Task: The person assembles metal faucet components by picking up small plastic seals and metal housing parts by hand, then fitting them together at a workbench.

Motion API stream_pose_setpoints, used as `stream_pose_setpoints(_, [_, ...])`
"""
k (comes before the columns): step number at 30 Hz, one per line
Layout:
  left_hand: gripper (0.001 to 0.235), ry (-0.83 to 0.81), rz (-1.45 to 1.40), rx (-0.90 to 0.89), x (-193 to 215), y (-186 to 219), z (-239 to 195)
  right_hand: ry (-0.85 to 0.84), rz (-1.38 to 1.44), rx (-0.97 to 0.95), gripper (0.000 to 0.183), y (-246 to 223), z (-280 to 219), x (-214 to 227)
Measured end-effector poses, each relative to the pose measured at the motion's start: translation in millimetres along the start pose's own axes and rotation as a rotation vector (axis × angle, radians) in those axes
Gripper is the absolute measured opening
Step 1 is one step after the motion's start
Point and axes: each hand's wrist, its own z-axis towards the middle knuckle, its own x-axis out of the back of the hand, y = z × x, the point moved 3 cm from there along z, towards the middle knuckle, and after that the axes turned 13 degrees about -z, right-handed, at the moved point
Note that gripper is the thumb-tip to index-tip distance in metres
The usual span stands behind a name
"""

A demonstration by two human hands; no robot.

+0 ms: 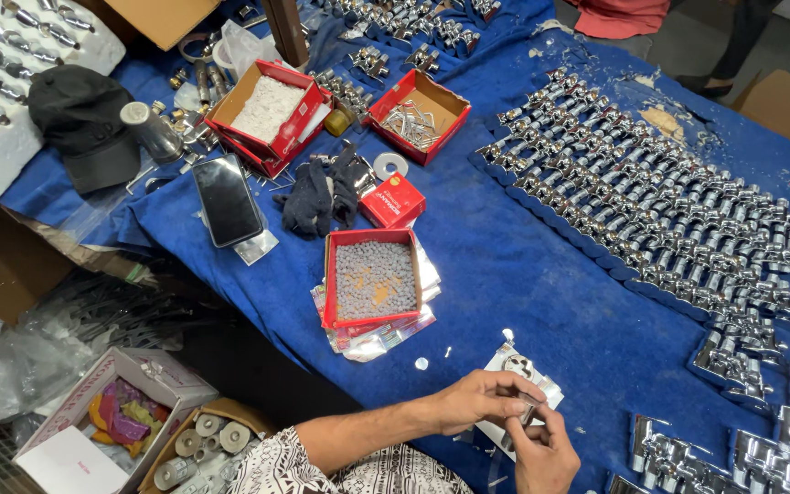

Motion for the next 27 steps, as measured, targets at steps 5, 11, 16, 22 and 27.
stream_pose_setpoints(5, [0.035, -0.001, 0.068, -0.105, 8.0, -10.7, 5.5, 0.028, -0.018, 0.006, 0.043, -7.8, -2.6, -1.6])
stream_pose_setpoints(11, [0.035, 0.066, 0.125, -0.045, 5.1, -0.1, 7.8, 0.015, 0.119, -0.092, 0.042, -10.5, -2.4, -1.6])
stream_pose_setpoints(16, [0.043, 0.0, 0.071, 0.008, -7.9, 11.4, 10.8, -0.004, 0.21, -0.1, 0.041, 5.8, 2.2, -1.3])
stream_pose_setpoints(22, [0.063, -0.006, -0.061, 0.082, -9.4, 5.6, 11.0, 0.055, 0.314, 0.346, 0.052, 16.3, 6.8, 12.5])
stream_pose_setpoints(27, [0.046, -0.2, -0.338, 0.202, 17.1, -25.2, 1.2, -0.193, 0.643, 0.459, 0.052, 6.1, 11.2, 23.7])
